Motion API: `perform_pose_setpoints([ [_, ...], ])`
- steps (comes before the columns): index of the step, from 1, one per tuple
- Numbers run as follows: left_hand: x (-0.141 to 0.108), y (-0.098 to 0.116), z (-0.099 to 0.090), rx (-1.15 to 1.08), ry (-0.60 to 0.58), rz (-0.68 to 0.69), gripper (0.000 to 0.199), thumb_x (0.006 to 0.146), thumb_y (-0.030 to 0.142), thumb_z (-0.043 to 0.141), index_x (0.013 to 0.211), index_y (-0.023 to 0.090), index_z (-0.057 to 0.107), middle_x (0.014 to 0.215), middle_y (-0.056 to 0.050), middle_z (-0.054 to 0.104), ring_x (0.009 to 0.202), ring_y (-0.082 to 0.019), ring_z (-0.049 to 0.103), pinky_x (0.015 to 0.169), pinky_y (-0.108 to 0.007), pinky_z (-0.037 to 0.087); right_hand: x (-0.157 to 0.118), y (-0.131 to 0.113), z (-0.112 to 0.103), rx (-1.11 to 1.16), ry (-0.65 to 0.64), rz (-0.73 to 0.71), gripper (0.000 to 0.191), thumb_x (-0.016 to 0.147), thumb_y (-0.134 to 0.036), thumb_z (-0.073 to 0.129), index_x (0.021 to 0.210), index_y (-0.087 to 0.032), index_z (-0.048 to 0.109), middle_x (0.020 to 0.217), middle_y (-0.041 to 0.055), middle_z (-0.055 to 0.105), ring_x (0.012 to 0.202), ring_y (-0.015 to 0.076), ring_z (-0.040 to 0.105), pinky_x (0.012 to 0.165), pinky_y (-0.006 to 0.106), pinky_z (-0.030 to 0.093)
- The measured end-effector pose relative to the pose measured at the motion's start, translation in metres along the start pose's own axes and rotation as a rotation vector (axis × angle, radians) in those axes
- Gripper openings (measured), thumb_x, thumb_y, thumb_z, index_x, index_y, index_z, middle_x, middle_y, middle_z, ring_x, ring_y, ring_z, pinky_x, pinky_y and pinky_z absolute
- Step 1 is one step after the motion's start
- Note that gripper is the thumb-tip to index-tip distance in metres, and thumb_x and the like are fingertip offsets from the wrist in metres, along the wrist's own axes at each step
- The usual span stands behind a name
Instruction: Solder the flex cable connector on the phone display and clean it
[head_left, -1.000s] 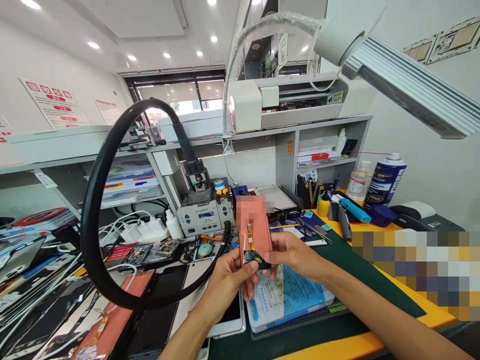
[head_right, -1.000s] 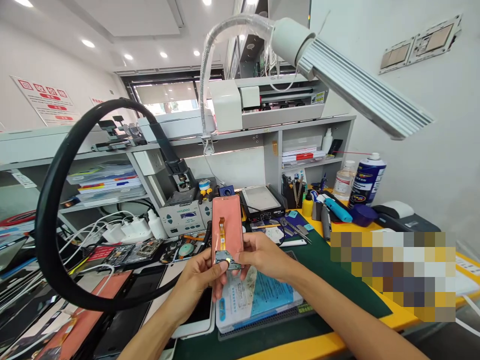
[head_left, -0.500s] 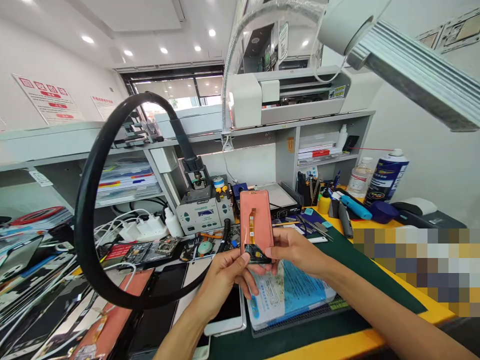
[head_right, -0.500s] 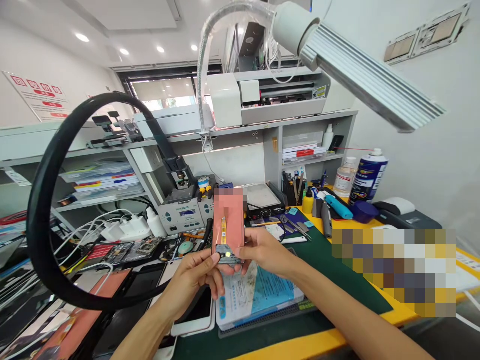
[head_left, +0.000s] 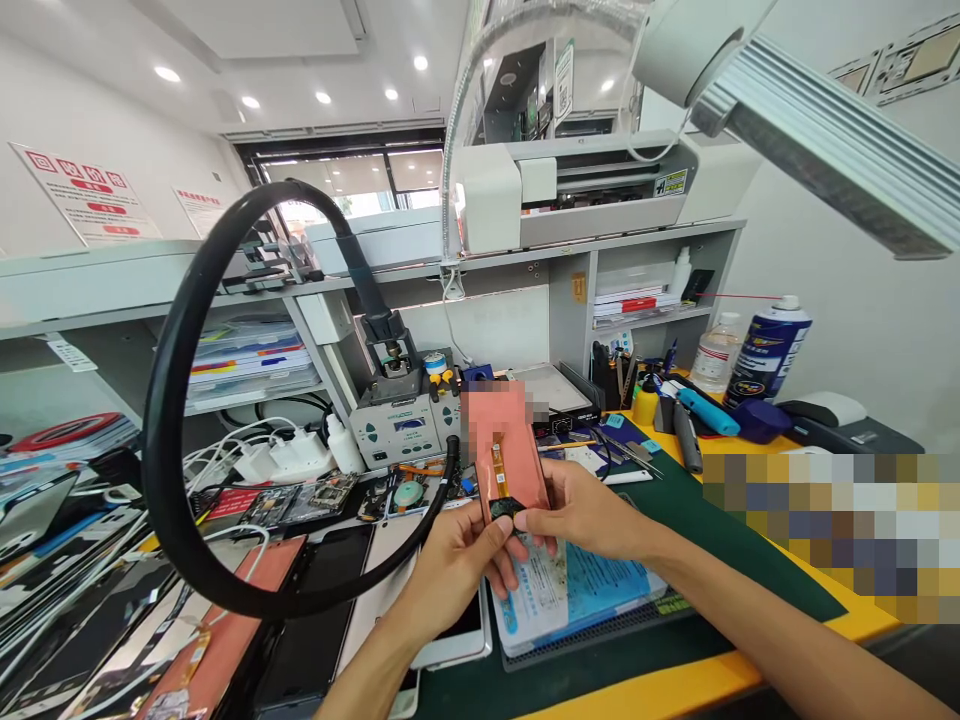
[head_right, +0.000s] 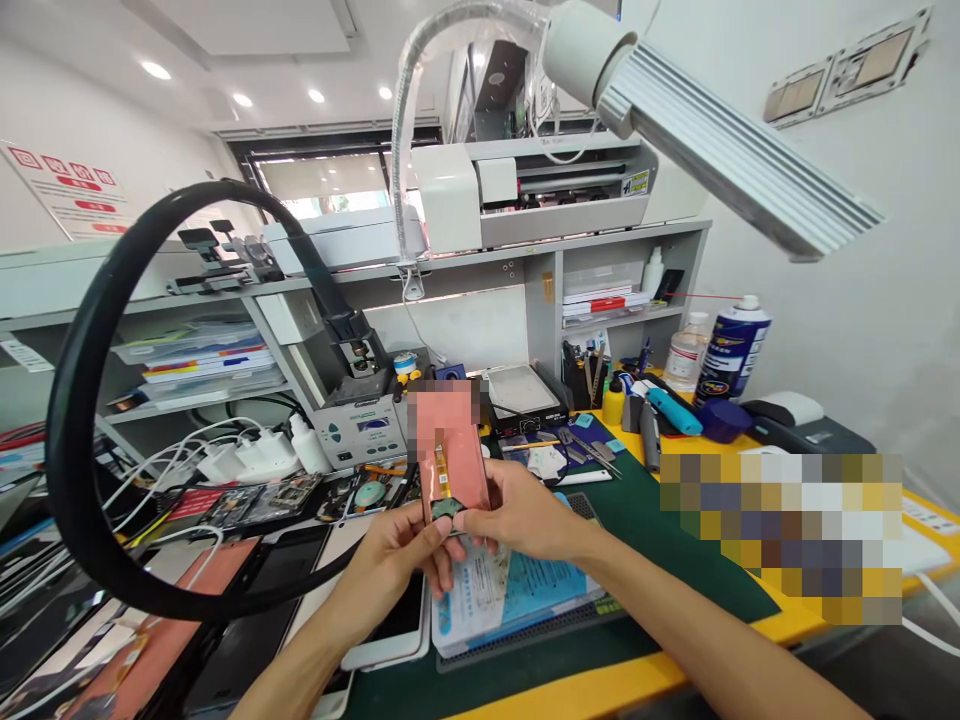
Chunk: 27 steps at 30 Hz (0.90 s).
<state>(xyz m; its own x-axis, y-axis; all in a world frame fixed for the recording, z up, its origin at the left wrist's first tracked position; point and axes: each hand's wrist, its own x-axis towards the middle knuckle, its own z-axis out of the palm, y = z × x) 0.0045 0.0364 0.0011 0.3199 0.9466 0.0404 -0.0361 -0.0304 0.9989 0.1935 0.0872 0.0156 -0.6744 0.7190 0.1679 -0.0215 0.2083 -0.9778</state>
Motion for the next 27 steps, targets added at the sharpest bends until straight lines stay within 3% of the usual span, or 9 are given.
perform_pose_setpoints([
  [10,-0.001,-0.002,-0.001,-0.003,-0.017,-0.001,0.034,0.088,0.044,0.061,0.081,0.011,0.061,0.075,-0.006,0.067,0.052,-0.012,0.061,0.047,-0.024,0.051,-0.001,-0.01,-0.004,0.11,-0.151,0.026,0.017,0.084,-0.026,0.064,0.091,-0.011,0.06,0.072,0.0028,0.065,0.063,0.0154,0.063,0.06,0.028,0.053],
  [14,-0.001,0.0,0.0,-0.007,-0.015,-0.01,0.033,0.088,0.044,0.061,0.082,0.011,0.061,0.072,-0.005,0.066,0.05,-0.012,0.061,0.046,-0.023,0.05,-0.002,-0.009,-0.004,0.111,-0.148,0.026,0.018,0.081,-0.024,0.067,0.092,-0.012,0.06,0.072,0.0025,0.066,0.063,0.0154,0.064,0.057,0.026,0.052],
  [20,0.0,-0.002,0.003,-0.011,-0.012,-0.016,0.034,0.087,0.045,0.062,0.08,0.012,0.061,0.068,-0.003,0.065,0.048,-0.011,0.06,0.044,-0.022,0.049,-0.002,-0.001,0.001,-0.001,-0.037,0.018,0.016,0.085,-0.026,0.067,0.087,-0.014,0.057,0.066,-0.0011,0.062,0.056,0.0123,0.059,0.055,0.024,0.049],
  [27,0.002,-0.003,0.003,-0.012,0.01,-0.025,0.037,0.084,0.049,0.065,0.076,0.013,0.06,0.063,-0.003,0.064,0.047,-0.012,0.059,0.043,-0.022,0.049,0.0,-0.008,-0.003,0.091,-0.148,0.062,0.016,0.086,-0.028,0.063,0.09,-0.013,0.059,0.072,0.003,0.067,0.06,0.0144,0.064,0.06,0.028,0.053],
])
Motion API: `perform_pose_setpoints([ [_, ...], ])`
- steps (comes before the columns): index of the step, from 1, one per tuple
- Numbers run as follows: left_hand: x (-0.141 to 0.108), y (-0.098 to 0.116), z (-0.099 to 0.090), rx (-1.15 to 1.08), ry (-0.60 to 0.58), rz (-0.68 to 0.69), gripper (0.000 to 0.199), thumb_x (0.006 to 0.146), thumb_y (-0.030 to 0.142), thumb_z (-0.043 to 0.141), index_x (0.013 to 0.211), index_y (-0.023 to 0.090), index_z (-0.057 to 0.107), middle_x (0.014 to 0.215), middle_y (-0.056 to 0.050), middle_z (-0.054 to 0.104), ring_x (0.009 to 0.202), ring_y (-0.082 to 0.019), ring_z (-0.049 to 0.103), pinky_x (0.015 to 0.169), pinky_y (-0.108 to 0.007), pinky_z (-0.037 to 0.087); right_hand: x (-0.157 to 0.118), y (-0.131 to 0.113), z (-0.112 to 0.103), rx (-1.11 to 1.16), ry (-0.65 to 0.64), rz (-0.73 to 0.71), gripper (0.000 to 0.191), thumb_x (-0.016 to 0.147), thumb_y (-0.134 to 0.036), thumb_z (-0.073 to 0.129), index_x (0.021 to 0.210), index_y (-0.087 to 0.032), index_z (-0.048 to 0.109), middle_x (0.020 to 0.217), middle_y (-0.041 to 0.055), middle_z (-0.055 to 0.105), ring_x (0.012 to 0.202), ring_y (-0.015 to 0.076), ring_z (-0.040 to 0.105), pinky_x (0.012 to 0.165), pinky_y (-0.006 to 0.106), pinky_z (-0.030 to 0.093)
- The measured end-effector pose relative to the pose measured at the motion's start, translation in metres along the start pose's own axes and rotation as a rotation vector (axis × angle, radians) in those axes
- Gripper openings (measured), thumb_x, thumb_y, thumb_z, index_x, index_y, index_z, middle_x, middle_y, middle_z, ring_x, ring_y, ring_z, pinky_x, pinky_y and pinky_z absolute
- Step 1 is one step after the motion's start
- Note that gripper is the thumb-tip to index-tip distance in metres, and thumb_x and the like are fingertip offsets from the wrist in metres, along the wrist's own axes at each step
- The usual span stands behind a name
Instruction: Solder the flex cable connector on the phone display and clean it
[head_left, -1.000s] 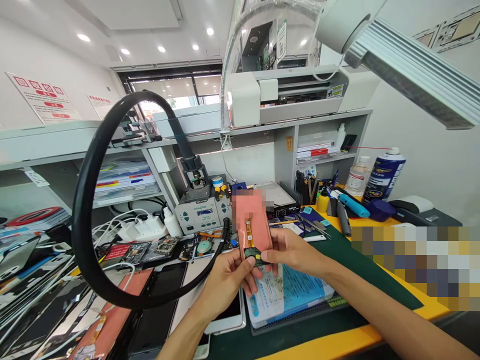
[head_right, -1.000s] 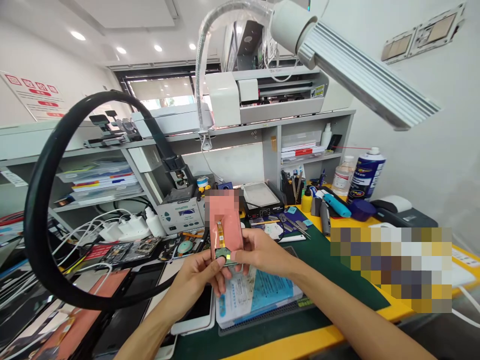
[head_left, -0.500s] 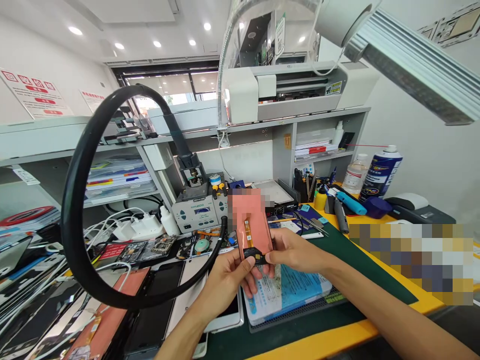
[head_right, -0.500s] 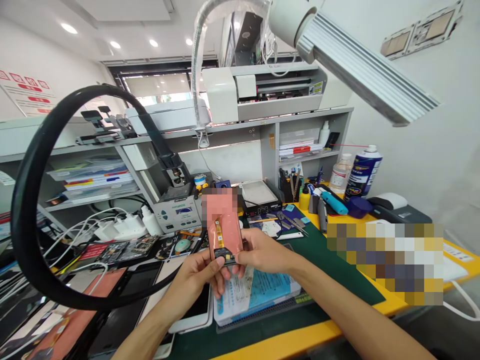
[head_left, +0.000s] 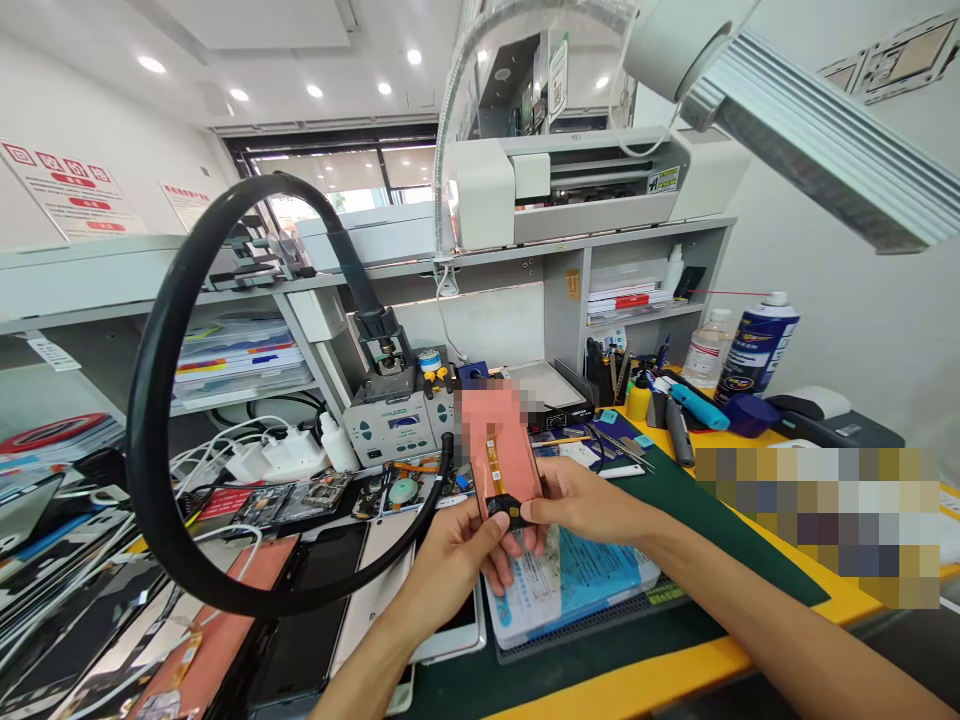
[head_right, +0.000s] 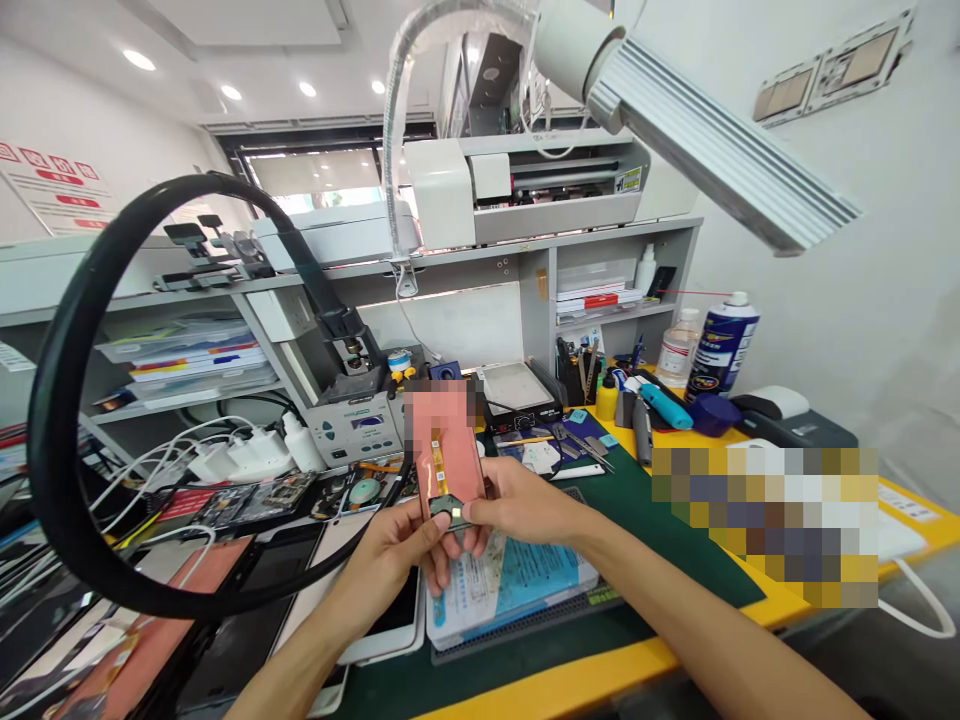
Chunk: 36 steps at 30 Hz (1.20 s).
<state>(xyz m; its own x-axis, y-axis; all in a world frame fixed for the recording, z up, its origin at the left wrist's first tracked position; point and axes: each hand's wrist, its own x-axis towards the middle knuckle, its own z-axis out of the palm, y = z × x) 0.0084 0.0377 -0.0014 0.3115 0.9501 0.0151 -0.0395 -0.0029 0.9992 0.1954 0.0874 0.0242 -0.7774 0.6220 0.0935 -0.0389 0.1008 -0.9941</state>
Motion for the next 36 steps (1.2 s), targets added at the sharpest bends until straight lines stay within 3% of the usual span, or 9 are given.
perform_pose_setpoints([
  [3,-0.0004,0.0009,0.0003,0.0,0.002,-0.002,0.038,0.083,0.05,0.065,0.076,0.013,0.059,0.061,-0.003,0.064,0.046,-0.012,0.06,0.043,-0.022,0.048,-0.0005,-0.001,-0.0029,0.042,-0.017,-0.002,0.012,0.081,-0.018,0.062,0.092,-0.013,0.059,0.072,0.0024,0.068,0.063,0.0149,0.066,0.06,0.027,0.054],
  [8,-0.0015,-0.0003,0.0,0.002,0.021,-0.003,0.037,0.084,0.049,0.064,0.079,0.013,0.058,0.07,-0.004,0.066,0.048,-0.012,0.06,0.045,-0.023,0.049,-0.0009,0.0022,-0.0041,0.065,-0.027,-0.012,0.025,0.07,-0.005,0.057,0.093,-0.014,0.059,0.072,0.0002,0.068,0.062,0.0147,0.066,0.057,0.024,0.052],
  [15,-0.002,-0.0038,-0.0001,0.072,0.108,-0.025,0.034,0.08,0.046,0.069,0.076,0.015,0.058,0.063,0.0,0.062,0.045,-0.01,0.055,0.043,-0.021,0.044,-0.0034,0.0005,0.0003,0.016,-0.067,-0.028,0.025,0.075,-0.006,0.056,0.097,-0.015,0.057,0.077,0.0004,0.067,0.064,0.0146,0.065,0.059,0.026,0.053],
  [26,0.0011,-0.0043,0.0064,0.214,0.233,-0.016,0.023,0.079,0.036,0.065,0.07,0.017,0.056,0.049,0.007,0.047,0.038,-0.007,0.039,0.038,-0.02,0.031,-0.0047,0.0055,0.002,-0.009,-0.056,0.026,0.027,0.074,-0.003,0.054,0.098,-0.015,0.054,0.067,-0.0018,0.066,0.057,0.0151,0.064,0.055,0.026,0.052],
  [30,0.0,-0.0034,0.0091,0.235,0.241,0.006,0.022,0.079,0.034,0.064,0.069,0.017,0.055,0.051,0.007,0.046,0.04,-0.006,0.035,0.04,-0.021,0.028,-0.0033,0.0059,0.0023,0.006,-0.048,0.039,0.026,0.073,-0.005,0.055,0.097,-0.015,0.054,0.065,-0.002,0.066,0.056,0.0153,0.064,0.055,0.028,0.053],
  [36,-0.0037,-0.0042,0.0052,0.231,0.207,0.021,0.023,0.082,0.038,0.061,0.072,0.018,0.054,0.053,0.006,0.047,0.042,-0.008,0.039,0.042,-0.021,0.031,-0.0039,0.0056,0.0033,0.073,-0.049,0.031,0.021,0.074,-0.008,0.057,0.094,-0.016,0.055,0.064,-0.0022,0.066,0.053,0.0137,0.063,0.053,0.025,0.051],
])
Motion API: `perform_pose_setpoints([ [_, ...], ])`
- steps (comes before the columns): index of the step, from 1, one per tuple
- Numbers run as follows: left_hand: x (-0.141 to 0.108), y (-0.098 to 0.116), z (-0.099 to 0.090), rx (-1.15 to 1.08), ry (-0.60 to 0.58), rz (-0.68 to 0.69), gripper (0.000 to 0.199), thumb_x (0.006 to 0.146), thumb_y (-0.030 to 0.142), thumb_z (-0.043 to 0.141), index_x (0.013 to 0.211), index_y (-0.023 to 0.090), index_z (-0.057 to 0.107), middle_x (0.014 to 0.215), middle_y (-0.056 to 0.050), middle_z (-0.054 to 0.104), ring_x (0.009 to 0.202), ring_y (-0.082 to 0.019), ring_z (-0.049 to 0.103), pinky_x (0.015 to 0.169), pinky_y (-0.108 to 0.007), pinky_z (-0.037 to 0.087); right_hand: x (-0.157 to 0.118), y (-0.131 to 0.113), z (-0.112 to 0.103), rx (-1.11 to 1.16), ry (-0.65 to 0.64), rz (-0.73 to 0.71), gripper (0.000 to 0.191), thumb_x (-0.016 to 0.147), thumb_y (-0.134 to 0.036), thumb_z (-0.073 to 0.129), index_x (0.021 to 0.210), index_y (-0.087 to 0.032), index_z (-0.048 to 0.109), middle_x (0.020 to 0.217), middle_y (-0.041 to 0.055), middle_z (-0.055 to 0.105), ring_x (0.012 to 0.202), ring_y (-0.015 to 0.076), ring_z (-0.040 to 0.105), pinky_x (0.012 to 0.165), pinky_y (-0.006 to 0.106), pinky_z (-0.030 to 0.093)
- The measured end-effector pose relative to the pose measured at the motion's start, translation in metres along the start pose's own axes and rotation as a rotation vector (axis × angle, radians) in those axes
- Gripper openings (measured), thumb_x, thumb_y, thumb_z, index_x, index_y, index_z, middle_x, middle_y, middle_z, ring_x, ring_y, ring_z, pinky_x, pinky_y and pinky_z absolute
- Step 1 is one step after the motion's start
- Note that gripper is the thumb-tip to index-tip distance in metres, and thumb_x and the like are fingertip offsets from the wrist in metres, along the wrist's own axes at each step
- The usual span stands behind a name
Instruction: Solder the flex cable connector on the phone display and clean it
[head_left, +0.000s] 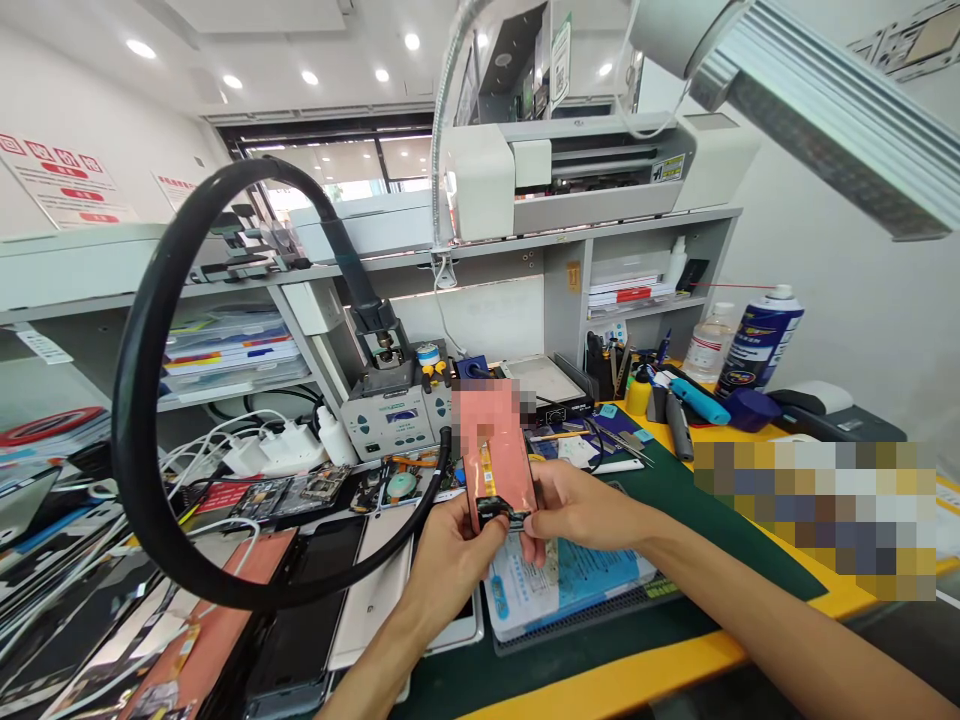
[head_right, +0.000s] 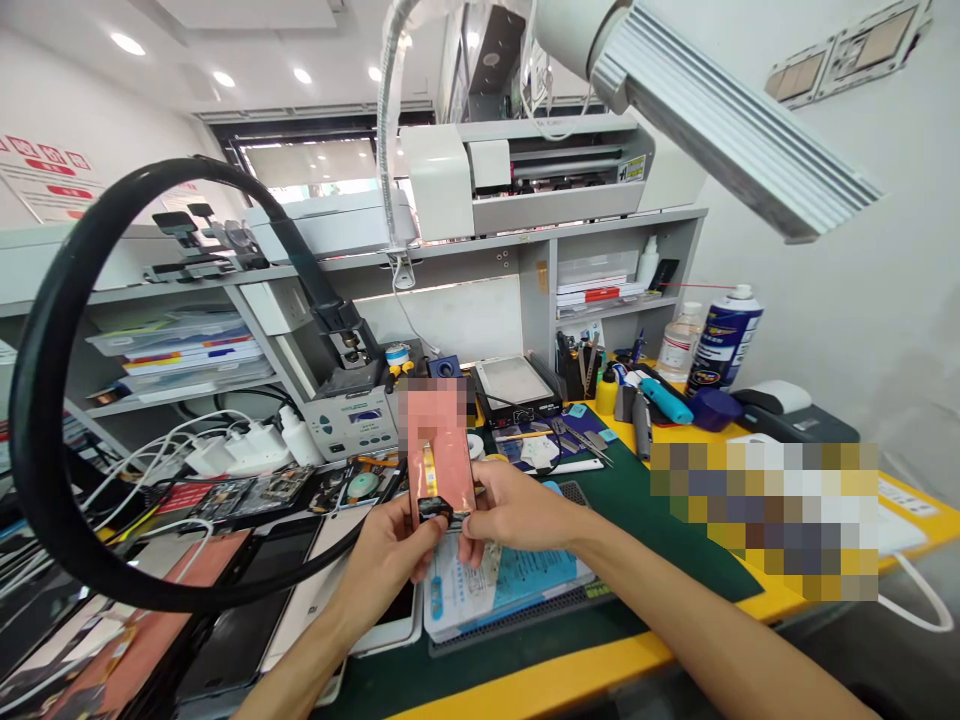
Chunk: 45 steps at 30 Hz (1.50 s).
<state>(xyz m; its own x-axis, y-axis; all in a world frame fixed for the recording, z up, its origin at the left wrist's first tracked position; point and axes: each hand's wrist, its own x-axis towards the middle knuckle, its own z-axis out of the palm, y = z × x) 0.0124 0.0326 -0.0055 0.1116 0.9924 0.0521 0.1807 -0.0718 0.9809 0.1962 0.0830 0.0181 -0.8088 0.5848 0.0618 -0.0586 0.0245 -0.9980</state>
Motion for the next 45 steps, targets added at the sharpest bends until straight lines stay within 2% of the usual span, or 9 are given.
perform_pose_setpoints([
  [4,-0.0001,0.0009,0.0004,0.013,0.0,0.019,0.019,0.08,0.034,0.063,0.073,0.017,0.057,0.056,0.006,0.048,0.043,-0.007,0.035,0.044,-0.021,0.029,0.0002,0.0023,0.0001,-0.011,0.002,-0.01,0.022,0.073,-0.007,0.056,0.093,-0.016,0.054,0.064,-0.002,0.067,0.053,0.0142,0.063,0.054,0.026,0.052],
  [9,0.0001,0.0022,0.0025,0.045,0.034,0.006,0.017,0.081,0.03,0.06,0.07,0.018,0.055,0.051,0.008,0.042,0.044,-0.007,0.03,0.047,-0.022,0.027,0.0,0.0062,0.0016,-0.046,0.017,-0.006,0.025,0.076,-0.005,0.054,0.098,-0.017,0.052,0.065,-0.0023,0.066,0.054,0.0148,0.063,0.056,0.028,0.054],
  [15,0.0011,0.0034,0.0043,0.095,0.11,-0.002,0.015,0.077,0.028,0.06,0.068,0.016,0.059,0.061,0.004,0.049,0.057,-0.011,0.037,0.053,-0.023,0.03,-0.0001,0.0059,0.0052,-0.064,0.014,-0.02,0.029,0.077,-0.004,0.053,0.103,-0.017,0.052,0.065,-0.0029,0.066,0.055,0.0146,0.063,0.056,0.027,0.053],
  [19,0.0021,0.0061,0.0063,0.119,0.14,0.006,0.02,0.077,0.032,0.062,0.066,0.016,0.06,0.06,0.004,0.046,0.057,-0.012,0.036,0.053,-0.023,0.03,0.0007,0.0043,0.0058,-0.047,0.01,-0.02,0.033,0.077,-0.004,0.052,0.107,-0.017,0.05,0.063,-0.0037,0.066,0.054,0.0153,0.064,0.056,0.028,0.053],
  [23,0.0018,0.0074,0.005,0.109,0.123,0.019,0.031,0.079,0.041,0.064,0.064,0.015,0.059,0.058,0.004,0.044,0.056,-0.011,0.032,0.052,-0.023,0.027,0.0017,0.0035,0.0056,-0.023,0.004,-0.006,0.027,0.076,-0.004,0.053,0.099,-0.019,0.05,0.062,-0.0039,0.067,0.052,0.0158,0.064,0.054,0.027,0.051],
  [27,0.0004,0.0049,-0.0005,0.051,0.062,0.016,0.035,0.084,0.047,0.059,0.066,0.017,0.054,0.053,0.006,0.04,0.05,-0.009,0.031,0.048,-0.023,0.025,0.0028,0.0028,0.0041,0.05,0.012,0.023,0.029,0.075,-0.007,0.054,0.101,-0.018,0.05,0.061,-0.0019,0.068,0.049,0.016,0.064,0.051,0.026,0.05],
  [34,-0.0005,0.0023,-0.002,-0.016,-0.01,0.001,0.024,0.083,0.037,0.061,0.072,0.019,0.05,0.05,0.009,0.035,0.043,-0.007,0.026,0.045,-0.022,0.021,0.0025,0.0023,0.0006,0.086,0.0,0.001,0.03,0.072,-0.006,0.056,0.1,-0.016,0.052,0.064,-0.0007,0.07,0.052,0.0161,0.066,0.052,0.025,0.05],
  [38,-0.0004,0.0037,0.0007,-0.009,0.001,0.012,0.023,0.082,0.037,0.061,0.072,0.018,0.052,0.052,0.009,0.034,0.046,-0.007,0.025,0.047,-0.022,0.022,0.0024,0.0028,0.0005,0.087,-0.005,0.005,0.033,0.07,-0.003,0.054,0.1,-0.017,0.051,0.064,-0.0006,0.071,0.051,0.016,0.066,0.051,0.025,0.05],
  [45,0.0016,0.0058,0.0036,0.058,0.064,0.039,0.023,0.08,0.035,0.061,0.07,0.015,0.058,0.064,0.003,0.045,0.06,-0.01,0.032,0.055,-0.023,0.03,0.0003,0.0008,0.0019,0.078,-0.031,0.021,0.03,0.073,-0.003,0.055,0.1,-0.017,0.05,0.061,-0.0011,0.069,0.052,0.0167,0.067,0.052,0.026,0.051],
])
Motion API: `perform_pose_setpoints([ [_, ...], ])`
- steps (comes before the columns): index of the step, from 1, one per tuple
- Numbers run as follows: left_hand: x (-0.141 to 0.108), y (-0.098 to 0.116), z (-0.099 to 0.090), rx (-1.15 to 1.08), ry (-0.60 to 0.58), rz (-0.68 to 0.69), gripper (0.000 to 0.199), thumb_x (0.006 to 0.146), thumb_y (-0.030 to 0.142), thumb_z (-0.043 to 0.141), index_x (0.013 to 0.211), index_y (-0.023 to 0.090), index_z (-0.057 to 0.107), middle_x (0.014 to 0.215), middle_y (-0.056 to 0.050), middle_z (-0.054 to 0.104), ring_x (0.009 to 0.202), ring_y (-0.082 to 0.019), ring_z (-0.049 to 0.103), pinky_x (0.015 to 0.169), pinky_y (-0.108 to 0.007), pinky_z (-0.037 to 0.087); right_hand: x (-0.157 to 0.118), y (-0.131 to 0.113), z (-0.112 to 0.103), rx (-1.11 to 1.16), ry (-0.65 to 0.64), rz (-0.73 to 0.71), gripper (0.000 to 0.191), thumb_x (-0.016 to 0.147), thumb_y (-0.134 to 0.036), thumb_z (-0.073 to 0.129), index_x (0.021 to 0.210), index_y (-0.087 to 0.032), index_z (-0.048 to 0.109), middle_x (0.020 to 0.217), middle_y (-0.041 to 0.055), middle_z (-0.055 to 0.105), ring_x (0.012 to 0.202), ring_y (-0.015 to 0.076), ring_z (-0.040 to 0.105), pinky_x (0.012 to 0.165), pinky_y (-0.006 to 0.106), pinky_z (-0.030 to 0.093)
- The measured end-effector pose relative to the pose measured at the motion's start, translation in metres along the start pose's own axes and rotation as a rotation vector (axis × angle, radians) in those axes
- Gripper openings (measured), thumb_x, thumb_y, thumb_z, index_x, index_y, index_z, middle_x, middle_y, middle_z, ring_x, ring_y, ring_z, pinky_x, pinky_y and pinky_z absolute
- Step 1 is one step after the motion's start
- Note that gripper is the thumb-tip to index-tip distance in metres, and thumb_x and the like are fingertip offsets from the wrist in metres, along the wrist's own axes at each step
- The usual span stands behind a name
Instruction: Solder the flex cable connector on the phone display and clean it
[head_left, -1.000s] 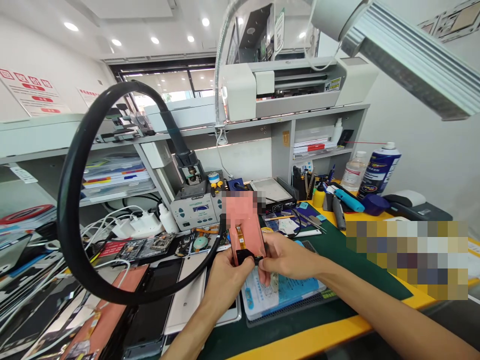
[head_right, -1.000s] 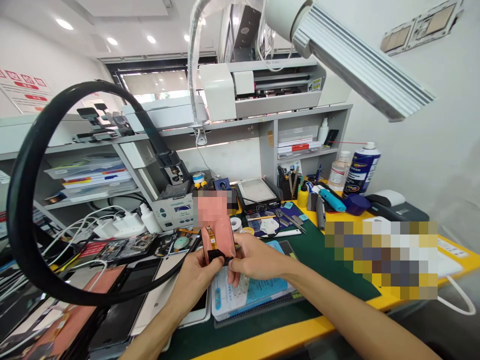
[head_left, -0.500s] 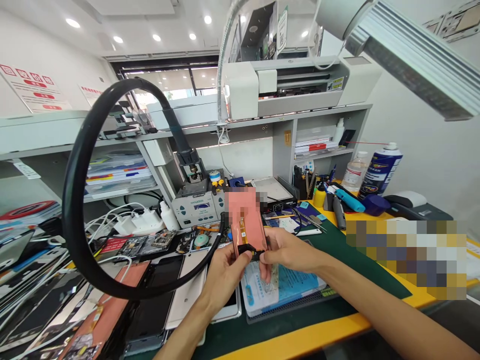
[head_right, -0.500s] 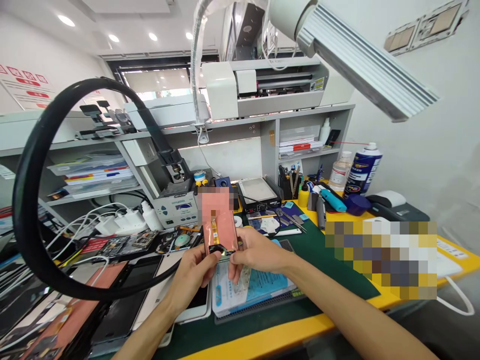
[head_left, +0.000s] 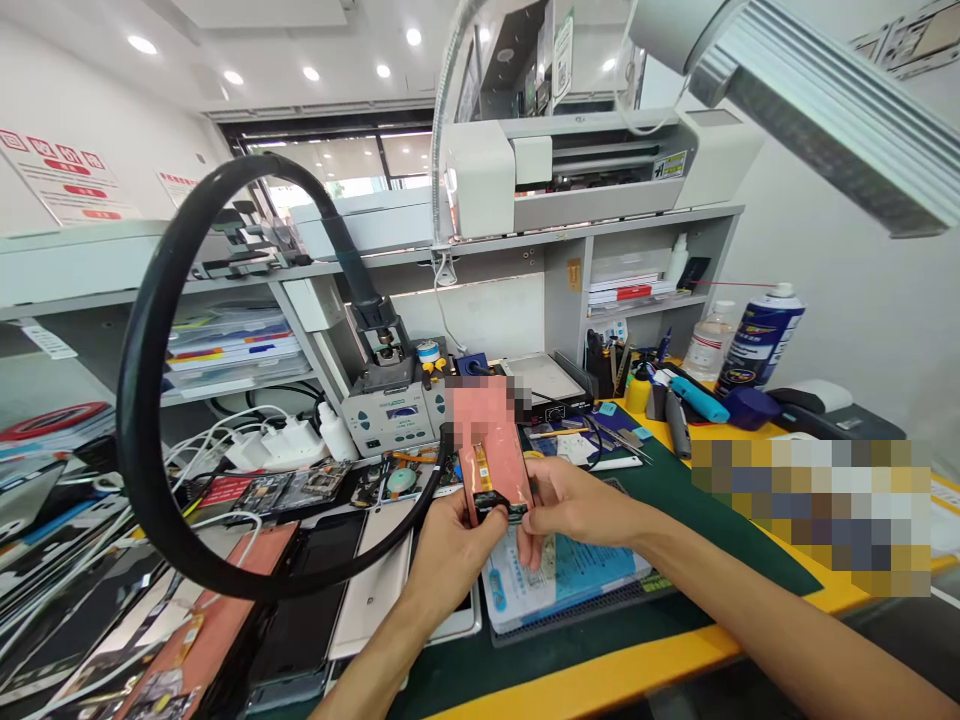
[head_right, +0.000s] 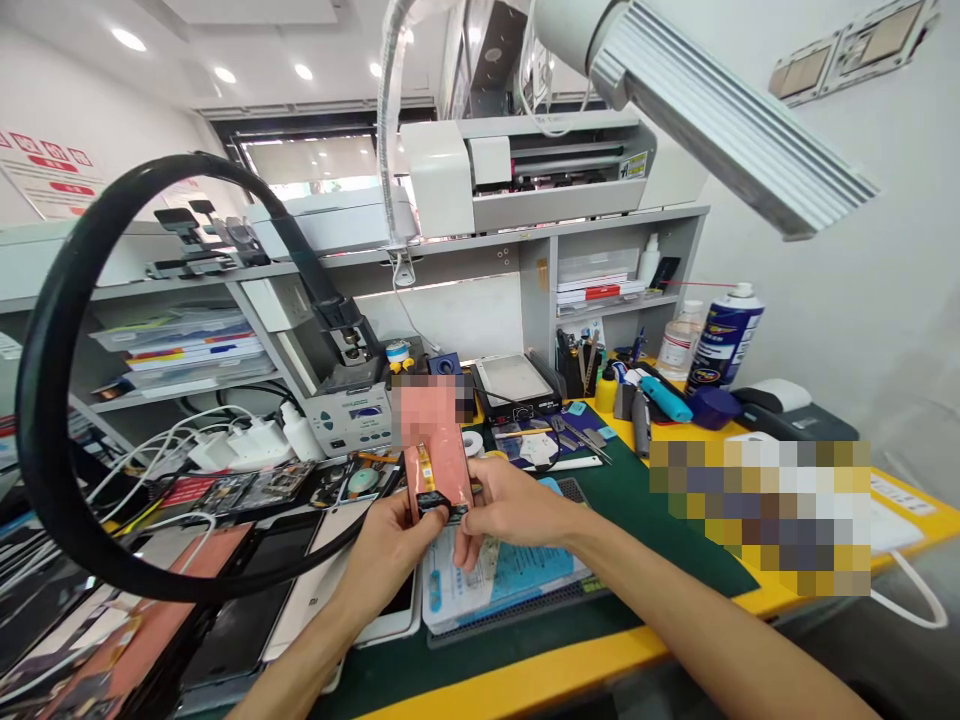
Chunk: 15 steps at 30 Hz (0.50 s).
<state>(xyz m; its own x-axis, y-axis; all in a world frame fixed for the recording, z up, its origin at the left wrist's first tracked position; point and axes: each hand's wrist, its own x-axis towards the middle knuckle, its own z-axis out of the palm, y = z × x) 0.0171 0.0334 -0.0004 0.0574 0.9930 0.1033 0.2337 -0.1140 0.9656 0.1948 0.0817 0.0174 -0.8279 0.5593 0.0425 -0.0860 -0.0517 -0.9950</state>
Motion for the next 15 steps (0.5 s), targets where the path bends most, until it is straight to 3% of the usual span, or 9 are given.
perform_pose_setpoints([
  [15,0.0016,-0.0035,0.0023,0.114,0.063,0.025,0.029,0.079,0.038,0.059,0.063,0.015,0.056,0.058,0.005,0.039,0.056,-0.01,0.027,0.051,-0.023,0.026,0.003,0.0014,0.006,-0.014,0.046,0.016,0.035,0.068,-0.002,0.048,0.1,-0.018,0.05,0.059,-0.0018,0.069,0.047,0.0166,0.065,0.047,0.024,0.05],
])
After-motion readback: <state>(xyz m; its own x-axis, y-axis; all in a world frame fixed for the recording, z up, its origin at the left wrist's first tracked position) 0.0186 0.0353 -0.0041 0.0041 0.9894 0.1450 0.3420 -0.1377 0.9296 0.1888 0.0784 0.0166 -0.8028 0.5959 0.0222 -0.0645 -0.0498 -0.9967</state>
